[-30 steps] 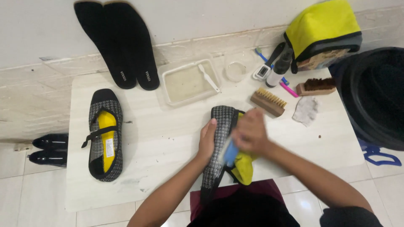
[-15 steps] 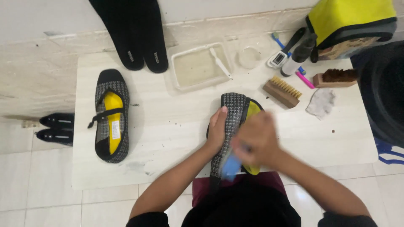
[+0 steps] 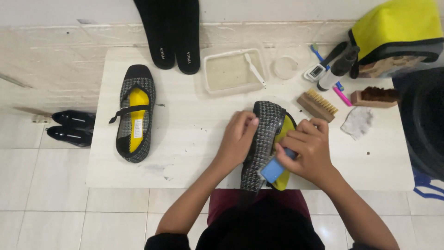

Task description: The person cleans a black and white patterned flat shoe by repeatedly dipping a blue brush into a container of liquid and scrubbing the shoe's upper and sides. The person also wipes the shoe with a yellow cloth between brushing cycles. The shoe is held in the left hand while the right hand operates the brush and cloth.

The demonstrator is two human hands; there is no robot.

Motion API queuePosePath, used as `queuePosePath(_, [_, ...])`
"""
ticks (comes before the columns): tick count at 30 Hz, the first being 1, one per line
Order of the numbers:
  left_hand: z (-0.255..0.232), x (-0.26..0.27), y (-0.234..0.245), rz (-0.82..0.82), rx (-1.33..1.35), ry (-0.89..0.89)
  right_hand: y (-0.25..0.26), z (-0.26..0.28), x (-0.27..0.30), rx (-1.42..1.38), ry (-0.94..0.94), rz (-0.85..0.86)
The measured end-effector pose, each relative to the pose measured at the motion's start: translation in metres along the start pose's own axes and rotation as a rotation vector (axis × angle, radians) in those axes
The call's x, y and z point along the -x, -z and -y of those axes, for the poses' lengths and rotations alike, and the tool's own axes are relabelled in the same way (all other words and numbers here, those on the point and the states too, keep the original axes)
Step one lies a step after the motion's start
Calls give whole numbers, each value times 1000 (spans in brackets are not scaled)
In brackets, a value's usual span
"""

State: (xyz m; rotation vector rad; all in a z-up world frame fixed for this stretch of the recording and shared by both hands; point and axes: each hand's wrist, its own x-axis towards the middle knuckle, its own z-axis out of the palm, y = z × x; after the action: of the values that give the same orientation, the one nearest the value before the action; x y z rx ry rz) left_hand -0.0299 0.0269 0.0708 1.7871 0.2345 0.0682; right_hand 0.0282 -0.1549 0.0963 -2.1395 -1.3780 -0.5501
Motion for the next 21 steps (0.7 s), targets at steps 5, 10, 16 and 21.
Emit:
queuePosePath(5, [19,59,-3,-170,-6,-291,-1,-7,21,-99,-99,-30])
queuePosePath(10, [49,86,-40,-145,140,-372,-1,-6,24,-124,-81,-82])
queuePosePath(16, [59,94,-57,-130,457,-292,6,-8,22,-40,-82,-93])
queuePosePath(21, [52,94,-56,-149,479,-278,16,-21,-22,78,-539,162])
